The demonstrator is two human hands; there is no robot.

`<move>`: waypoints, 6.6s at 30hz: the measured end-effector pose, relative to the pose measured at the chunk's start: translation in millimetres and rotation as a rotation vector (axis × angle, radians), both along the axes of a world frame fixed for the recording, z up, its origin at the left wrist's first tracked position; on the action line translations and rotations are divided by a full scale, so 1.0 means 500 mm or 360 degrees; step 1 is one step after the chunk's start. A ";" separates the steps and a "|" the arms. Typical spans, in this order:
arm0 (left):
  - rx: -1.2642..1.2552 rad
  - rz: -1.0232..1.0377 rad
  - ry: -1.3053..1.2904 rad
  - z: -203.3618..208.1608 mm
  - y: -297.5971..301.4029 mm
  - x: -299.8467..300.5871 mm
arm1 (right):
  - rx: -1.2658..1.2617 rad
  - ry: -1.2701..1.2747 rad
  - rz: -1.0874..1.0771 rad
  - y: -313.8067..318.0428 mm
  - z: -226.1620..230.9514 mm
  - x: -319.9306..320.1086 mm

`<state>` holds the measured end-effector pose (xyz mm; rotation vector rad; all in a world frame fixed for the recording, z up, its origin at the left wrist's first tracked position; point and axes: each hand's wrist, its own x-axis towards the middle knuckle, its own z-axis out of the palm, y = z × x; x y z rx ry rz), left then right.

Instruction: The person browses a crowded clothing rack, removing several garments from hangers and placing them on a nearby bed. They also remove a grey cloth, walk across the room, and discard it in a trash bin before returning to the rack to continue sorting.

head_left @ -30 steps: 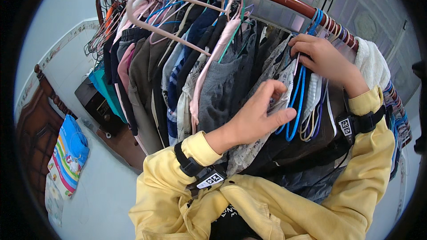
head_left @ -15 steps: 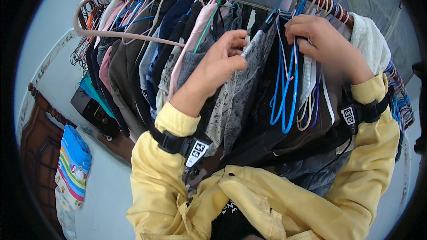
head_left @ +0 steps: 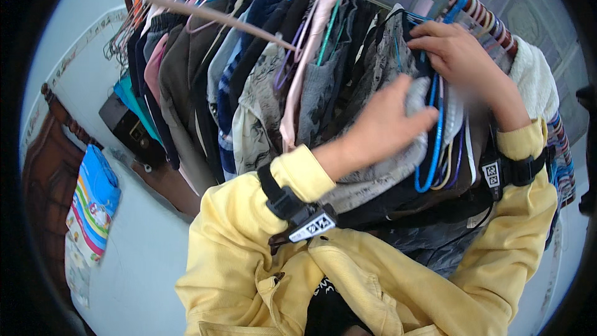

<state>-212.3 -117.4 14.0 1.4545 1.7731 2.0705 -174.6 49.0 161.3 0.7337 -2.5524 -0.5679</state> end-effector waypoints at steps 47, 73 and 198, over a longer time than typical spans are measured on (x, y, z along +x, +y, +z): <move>0.0646 0.2574 -0.1105 -0.458 -0.811 1.172 | 0.0052 -0.0385 -0.0119 0.108 0.022 -0.085; -0.0509 0.1423 0.0766 -0.059 -0.405 0.217 | -0.0027 -0.0204 0.0204 0.019 -0.008 0.015; -0.1693 0.2408 0.0497 -0.163 -0.992 0.462 | -0.1329 -0.0360 0.0078 -0.018 0.156 0.100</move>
